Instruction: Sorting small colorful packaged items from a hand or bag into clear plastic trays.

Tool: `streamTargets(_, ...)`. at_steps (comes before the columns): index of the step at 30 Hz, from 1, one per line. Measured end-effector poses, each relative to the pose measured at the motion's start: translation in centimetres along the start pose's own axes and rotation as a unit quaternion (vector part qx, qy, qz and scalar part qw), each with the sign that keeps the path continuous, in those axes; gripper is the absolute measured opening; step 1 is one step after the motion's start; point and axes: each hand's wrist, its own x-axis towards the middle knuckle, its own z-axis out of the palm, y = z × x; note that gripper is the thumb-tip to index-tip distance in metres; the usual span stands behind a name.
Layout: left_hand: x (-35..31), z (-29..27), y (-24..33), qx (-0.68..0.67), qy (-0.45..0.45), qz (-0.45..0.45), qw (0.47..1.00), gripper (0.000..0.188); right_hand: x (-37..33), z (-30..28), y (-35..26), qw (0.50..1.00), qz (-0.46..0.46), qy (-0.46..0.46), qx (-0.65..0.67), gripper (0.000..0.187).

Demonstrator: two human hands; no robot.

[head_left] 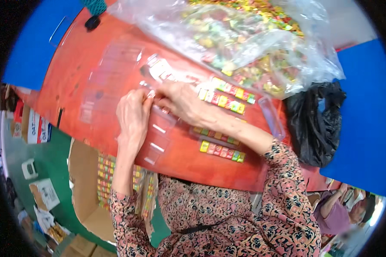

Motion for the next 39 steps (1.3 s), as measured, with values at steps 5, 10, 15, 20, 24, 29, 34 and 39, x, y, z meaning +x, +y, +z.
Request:
streamTargets(5,0.0,0.2,0.8,-0.053,0.011,0.012,0.998,0.014,-0.4,-1.1,0.0,1.000,0.017,-0.011,0.020,0.011)
streamTargets(10,0.2,-0.7,0.6,-0.230,0.016,-0.011,0.973,0.018,0.0,-3.2,-1.0,0.938,0.181,-0.072,0.287,0.010)
streamTargets(15,0.9,-0.2,-1.3,-0.640,-0.174,-0.224,0.714,0.028,0.6,-10.5,-1.4,0.832,0.220,0.018,0.510,0.018)
streamTargets(20,0.8,-0.6,-1.5,-0.789,-0.203,-0.264,0.516,0.042,3.2,-21.1,3.2,0.887,0.095,0.234,0.386,0.022)
streamTargets(24,0.7,-1.1,-0.5,-0.813,-0.195,-0.269,0.478,0.042,7.7,-26.6,11.2,0.936,0.164,0.302,0.081,0.025)
streamTargets(29,0.4,-1.7,-1.3,-0.784,-0.196,-0.243,0.537,0.043,9.9,-26.8,18.1,0.860,0.068,0.119,-0.491,0.029)
streamTargets(34,0.1,-1.6,-2.1,-0.819,-0.163,-0.263,0.482,0.038,11.4,-27.5,17.9,0.874,0.164,0.030,-0.456,0.029)
streamTargets(39,-0.4,-1.2,-2.7,-0.837,-0.181,-0.225,0.464,0.037,12.1,-28.1,18.0,0.881,0.110,-0.016,-0.460,0.029)
